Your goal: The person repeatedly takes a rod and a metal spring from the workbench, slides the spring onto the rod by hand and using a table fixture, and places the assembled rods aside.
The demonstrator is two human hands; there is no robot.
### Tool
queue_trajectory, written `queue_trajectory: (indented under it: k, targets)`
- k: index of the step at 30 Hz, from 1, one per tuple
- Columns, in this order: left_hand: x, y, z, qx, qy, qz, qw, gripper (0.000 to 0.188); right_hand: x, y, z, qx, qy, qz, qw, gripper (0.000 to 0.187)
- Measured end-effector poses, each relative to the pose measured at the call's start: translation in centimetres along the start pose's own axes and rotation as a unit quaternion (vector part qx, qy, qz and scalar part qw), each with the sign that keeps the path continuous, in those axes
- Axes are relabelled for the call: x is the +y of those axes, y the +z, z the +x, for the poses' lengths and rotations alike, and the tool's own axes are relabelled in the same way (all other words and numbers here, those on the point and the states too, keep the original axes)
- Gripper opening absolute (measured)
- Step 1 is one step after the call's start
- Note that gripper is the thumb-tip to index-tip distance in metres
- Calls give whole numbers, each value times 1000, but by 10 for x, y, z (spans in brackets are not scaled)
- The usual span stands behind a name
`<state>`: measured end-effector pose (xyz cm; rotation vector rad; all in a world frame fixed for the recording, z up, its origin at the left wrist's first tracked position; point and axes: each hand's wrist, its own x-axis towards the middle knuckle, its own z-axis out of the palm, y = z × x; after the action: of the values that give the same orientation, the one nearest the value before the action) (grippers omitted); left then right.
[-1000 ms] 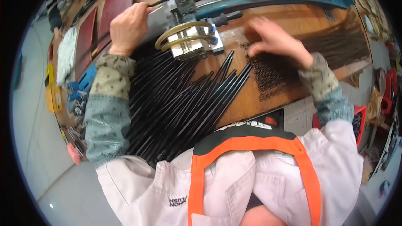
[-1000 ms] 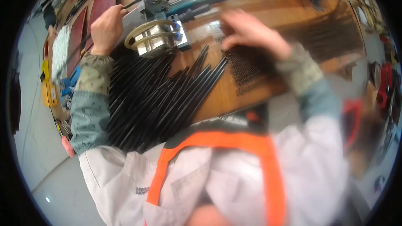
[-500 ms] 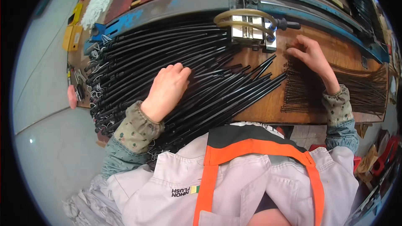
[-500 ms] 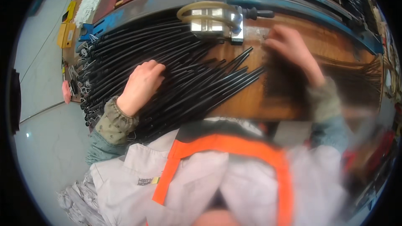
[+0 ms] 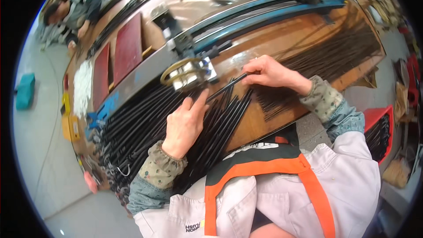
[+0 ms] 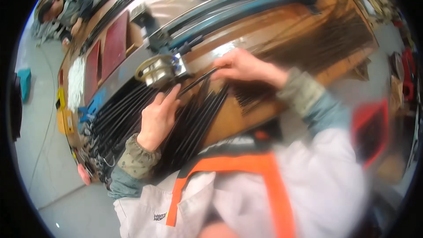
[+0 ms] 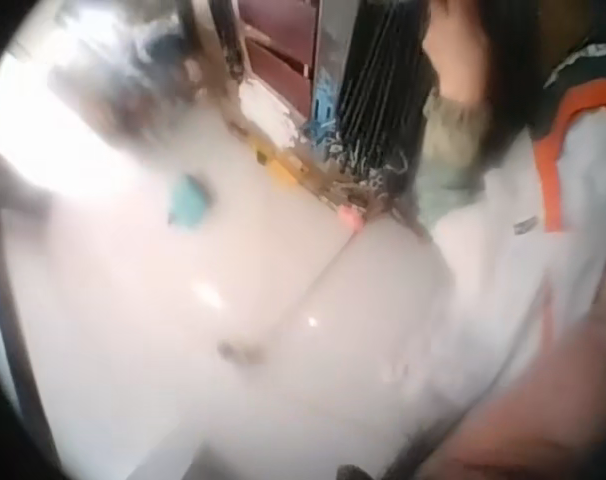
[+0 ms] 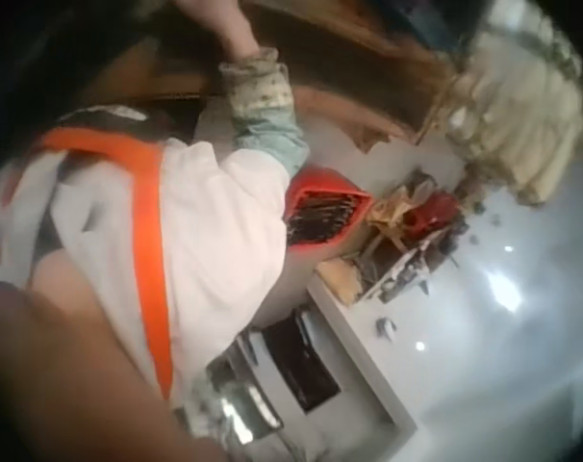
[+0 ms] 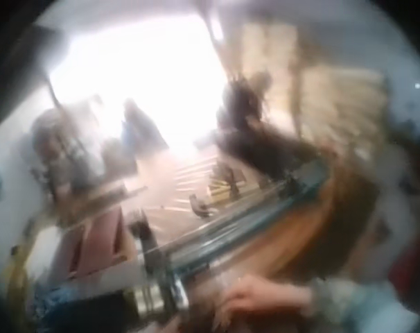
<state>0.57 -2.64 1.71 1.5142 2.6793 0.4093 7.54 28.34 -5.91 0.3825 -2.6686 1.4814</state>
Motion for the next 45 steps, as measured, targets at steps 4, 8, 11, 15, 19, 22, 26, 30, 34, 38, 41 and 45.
queue_trajectory:
  k: [4,8,11,15,19,22,26,30,34,38,41,45]
  targets:
    - [10,-11,20,-1,44,-18,999,44,-6,4,-13,146,-60,-28,987,22]
    - [15,-25,32,-17,70,18,997,41,-22,-23,-22,158,-144,-308,927,36]
    - [25,-26,43,-41,90,23,995,38,-22,-32,-35,121,-168,-394,896,44]
    - [38,-31,66,-47,97,62,992,40,-18,-22,-19,152,-177,-290,928,55]
    - [49,-67,96,15,169,73,983,41,23,-84,-42,332,-158,-201,908,56]
    - [38,-99,120,35,143,79,986,41,70,-134,-71,417,-51,-345,839,61]
    - [27,-68,164,-8,221,74,972,37,14,-100,-44,373,-62,-76,923,37]
    - [28,-92,169,38,157,8,987,39,79,-142,-84,322,129,-108,932,31]
    - [-1,-96,147,-23,122,112,986,44,73,-121,-53,253,59,-278,925,23]
    - [-8,-113,140,13,123,40,992,43,82,-120,-54,171,114,-390,898,23]
    - [-23,-120,121,-2,120,88,989,45,73,-108,-44,114,110,-440,884,25]
    - [-22,-103,114,-23,143,86,986,42,14,-74,6,142,21,-404,904,31]
